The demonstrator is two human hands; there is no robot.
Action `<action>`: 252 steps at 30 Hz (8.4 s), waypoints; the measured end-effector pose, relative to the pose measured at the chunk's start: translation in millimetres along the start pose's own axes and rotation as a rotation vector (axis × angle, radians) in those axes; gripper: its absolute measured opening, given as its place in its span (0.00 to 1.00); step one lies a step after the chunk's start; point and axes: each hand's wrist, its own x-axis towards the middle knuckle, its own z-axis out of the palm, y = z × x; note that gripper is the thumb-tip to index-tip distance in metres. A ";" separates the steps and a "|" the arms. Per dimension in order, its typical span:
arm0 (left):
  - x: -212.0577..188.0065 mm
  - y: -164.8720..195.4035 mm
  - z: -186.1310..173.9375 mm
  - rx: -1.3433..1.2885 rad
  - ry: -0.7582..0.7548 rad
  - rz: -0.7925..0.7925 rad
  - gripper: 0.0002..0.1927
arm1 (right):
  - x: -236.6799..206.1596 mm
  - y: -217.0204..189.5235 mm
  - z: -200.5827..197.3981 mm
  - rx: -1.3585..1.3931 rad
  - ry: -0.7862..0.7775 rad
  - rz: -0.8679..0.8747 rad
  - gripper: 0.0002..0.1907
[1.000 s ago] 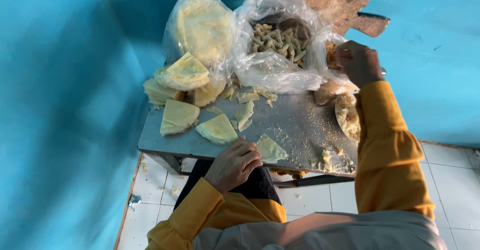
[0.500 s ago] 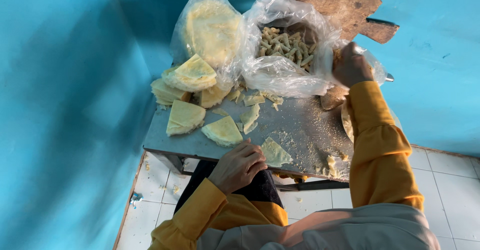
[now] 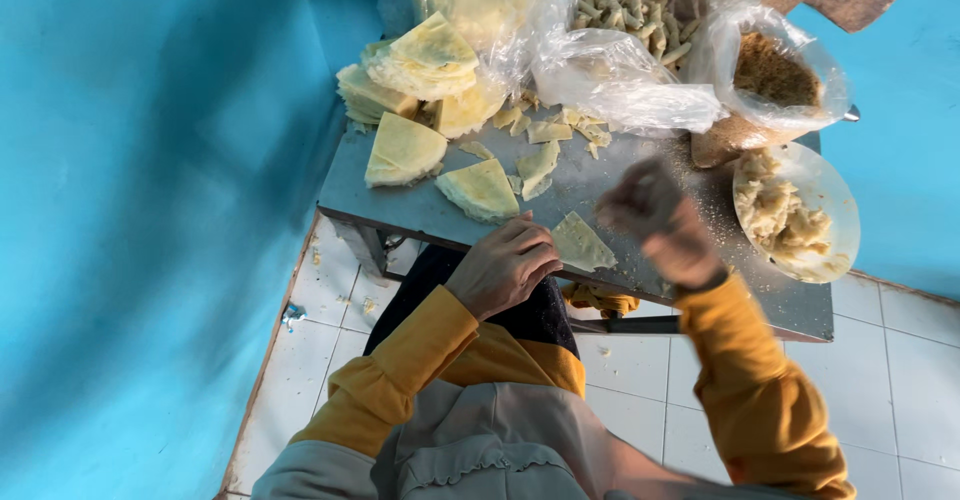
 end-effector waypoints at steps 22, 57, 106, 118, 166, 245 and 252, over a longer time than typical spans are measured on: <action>-17.2 18.0 9.8 0.516 0.128 0.063 0.07 | -69.4 36.5 41.7 -1.750 0.100 -0.528 0.20; 6.9 9.3 24.5 0.326 0.056 -0.111 0.06 | -38.7 20.2 55.1 -1.419 0.124 -0.222 0.25; 19.0 34.4 15.3 0.804 -0.229 0.012 0.17 | -29.8 40.1 49.8 -1.604 0.175 -0.322 0.24; 42.3 -13.9 33.3 0.542 0.024 -0.250 0.37 | -12.1 32.4 49.4 -1.763 0.150 -0.248 0.39; 9.9 -7.5 -38.0 0.029 0.592 -0.430 0.26 | 77.6 40.0 114.3 -0.914 0.292 -0.041 0.21; -2.9 -5.7 -4.1 0.209 0.022 0.169 0.07 | -29.6 9.5 61.2 -1.533 0.170 -0.208 0.26; -5.1 -2.6 -6.6 0.231 -0.018 0.170 0.11 | -23.3 -7.7 60.0 -2.267 -0.060 -0.276 0.31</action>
